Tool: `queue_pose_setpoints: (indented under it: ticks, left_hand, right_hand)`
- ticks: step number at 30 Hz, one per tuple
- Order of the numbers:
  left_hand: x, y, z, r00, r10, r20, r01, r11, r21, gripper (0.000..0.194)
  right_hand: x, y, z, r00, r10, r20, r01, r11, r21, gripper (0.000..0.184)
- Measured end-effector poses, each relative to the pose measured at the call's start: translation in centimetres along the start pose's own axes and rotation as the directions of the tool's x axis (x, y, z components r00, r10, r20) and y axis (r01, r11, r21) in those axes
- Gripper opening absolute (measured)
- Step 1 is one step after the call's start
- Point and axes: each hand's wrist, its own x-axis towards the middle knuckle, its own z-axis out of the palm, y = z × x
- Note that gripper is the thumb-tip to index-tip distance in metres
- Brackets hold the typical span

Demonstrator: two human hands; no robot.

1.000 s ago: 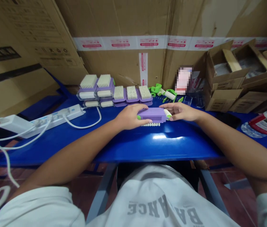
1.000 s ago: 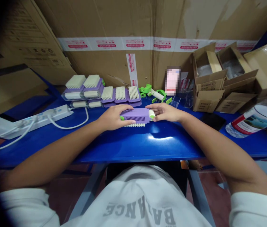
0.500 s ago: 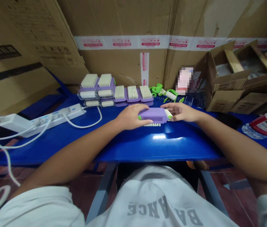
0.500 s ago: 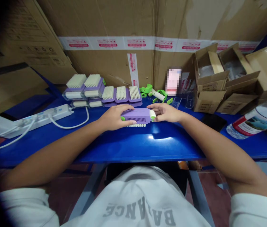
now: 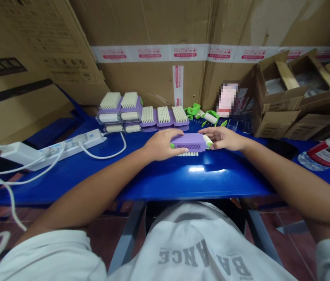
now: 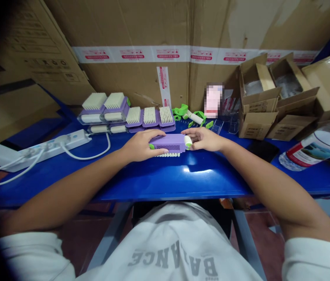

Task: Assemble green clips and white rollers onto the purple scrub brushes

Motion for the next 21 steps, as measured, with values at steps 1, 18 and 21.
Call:
queue_pose_setpoints:
  ticks: [1,18,21]
  left_hand:
    - [0.01,0.01,0.00,1.000,-0.002,0.000,0.002,1.000,0.000,0.067]
    - [0.04,-0.01,0.00,1.000,-0.001,0.006,0.001,1.000,0.001,0.065]
    - [0.04,-0.02,-0.03,1.000,0.003,0.004,-0.003,1.000,0.001,0.064]
  right_hand:
    - [0.00,0.00,0.00,1.000,0.005,-0.004,-0.005,1.000,0.003,0.074]
    - [-0.13,-0.49,0.39,1.000,-0.004,-0.013,0.004,0.999,-0.037,0.073]
    - [-0.09,-0.62,0.72,1.000,0.005,-0.017,-0.006,0.999,-0.048,0.072]
